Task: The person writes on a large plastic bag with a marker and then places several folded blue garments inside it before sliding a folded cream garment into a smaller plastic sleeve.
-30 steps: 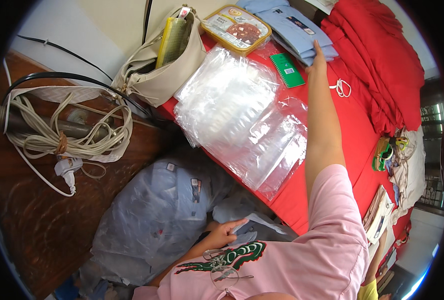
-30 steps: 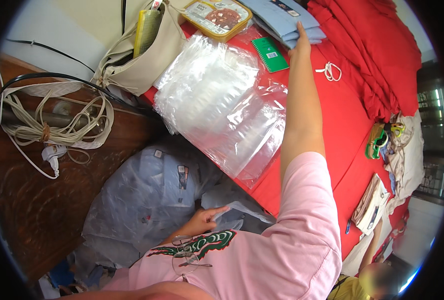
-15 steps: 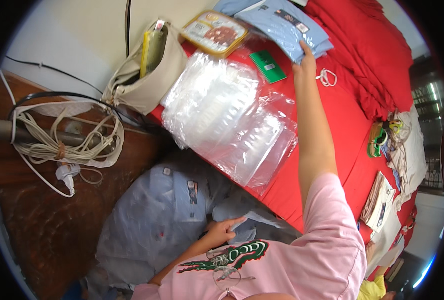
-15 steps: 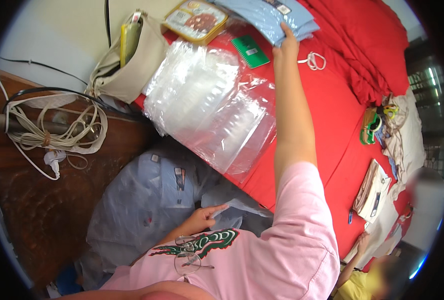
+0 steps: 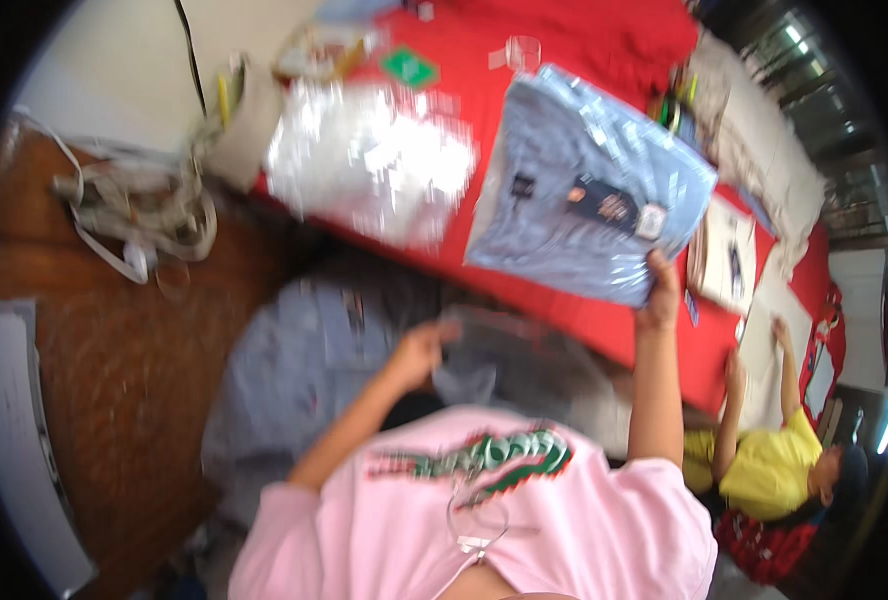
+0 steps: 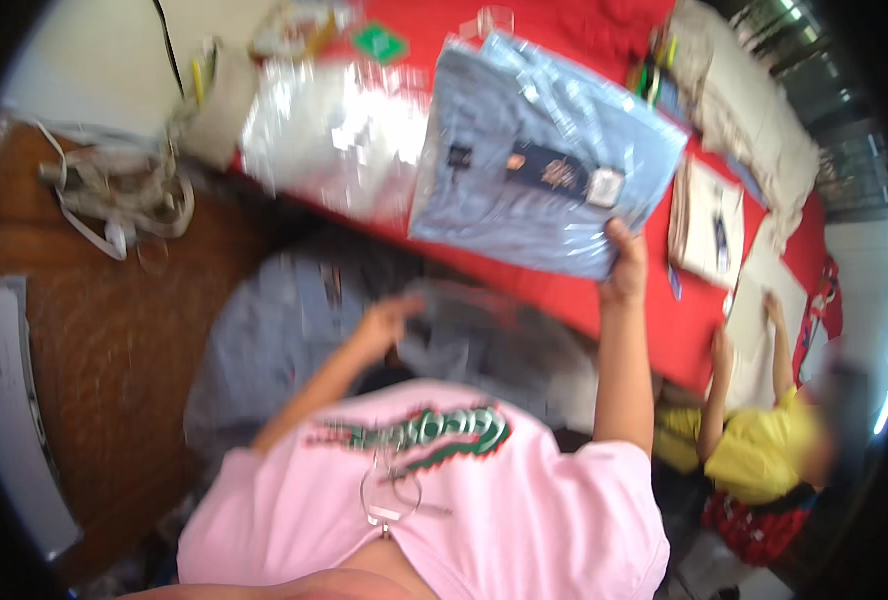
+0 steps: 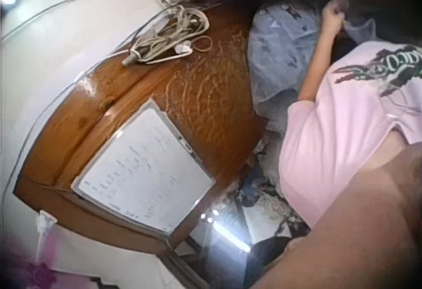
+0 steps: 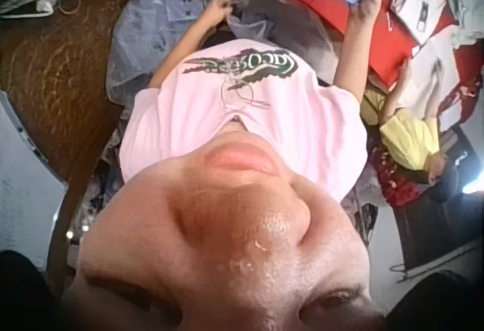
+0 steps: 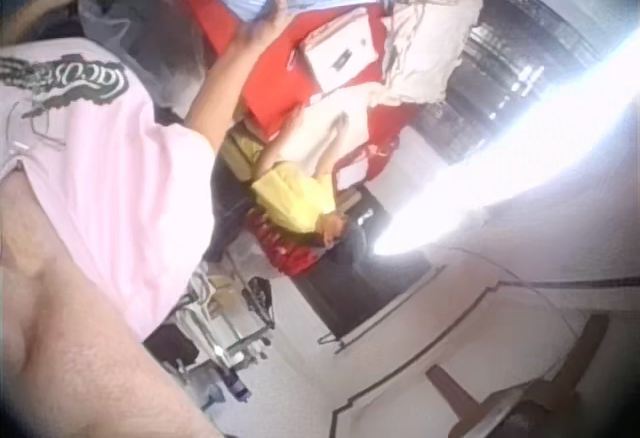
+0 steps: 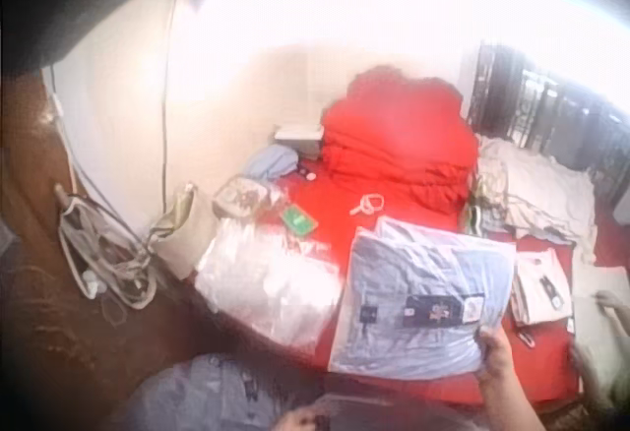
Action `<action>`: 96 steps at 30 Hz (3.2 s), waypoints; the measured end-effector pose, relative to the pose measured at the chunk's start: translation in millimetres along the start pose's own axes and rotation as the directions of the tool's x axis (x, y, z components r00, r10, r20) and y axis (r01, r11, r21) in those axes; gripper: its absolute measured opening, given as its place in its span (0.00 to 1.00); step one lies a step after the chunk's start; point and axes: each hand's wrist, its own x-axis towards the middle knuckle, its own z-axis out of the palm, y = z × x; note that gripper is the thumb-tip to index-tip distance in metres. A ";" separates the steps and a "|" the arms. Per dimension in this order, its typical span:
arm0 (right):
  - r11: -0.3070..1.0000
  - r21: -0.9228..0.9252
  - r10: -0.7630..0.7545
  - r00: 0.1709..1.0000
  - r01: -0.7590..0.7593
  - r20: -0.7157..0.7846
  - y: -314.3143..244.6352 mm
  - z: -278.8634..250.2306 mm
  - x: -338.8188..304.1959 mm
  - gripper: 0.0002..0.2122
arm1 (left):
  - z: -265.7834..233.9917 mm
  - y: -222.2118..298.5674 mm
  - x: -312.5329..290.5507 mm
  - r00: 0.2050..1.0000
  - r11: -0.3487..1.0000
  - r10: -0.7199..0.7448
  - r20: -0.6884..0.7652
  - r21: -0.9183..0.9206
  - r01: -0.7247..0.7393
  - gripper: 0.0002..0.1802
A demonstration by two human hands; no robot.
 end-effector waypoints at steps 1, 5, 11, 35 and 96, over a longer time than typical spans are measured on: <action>0.998 -0.040 0.041 0.998 -0.043 -0.039 -7.7 -36.7 -31.4 0.21 | 6.8 4.7 2.7 0.983 0.974 -0.185 0.002 -0.131 0.184 0.32; 0.993 -0.112 0.026 0.993 -0.040 -0.118 -30.2 -134.9 -148.3 0.24 | 21.3 37.8 4.7 0.934 0.936 -0.344 0.101 -0.048 0.350 0.38; 0.925 -0.374 0.011 0.990 -0.064 -0.141 -14.4 -181.9 -249.6 0.33 | 66.1 36.7 -7.2 0.965 0.947 -0.262 0.009 -0.192 0.259 0.39; -0.130 -0.965 0.087 0.972 0.229 0.219 177.4 -283.3 -266.0 0.25 | 79.2 88.0 -29.6 0.935 0.921 -0.325 -0.141 -0.270 0.280 0.37; -0.285 -0.945 -0.661 0.680 0.163 0.317 -44.6 -113.9 -120.4 0.19 | -98.6 198.9 -47.5 0.990 0.998 0.041 -0.134 0.044 -0.036 0.37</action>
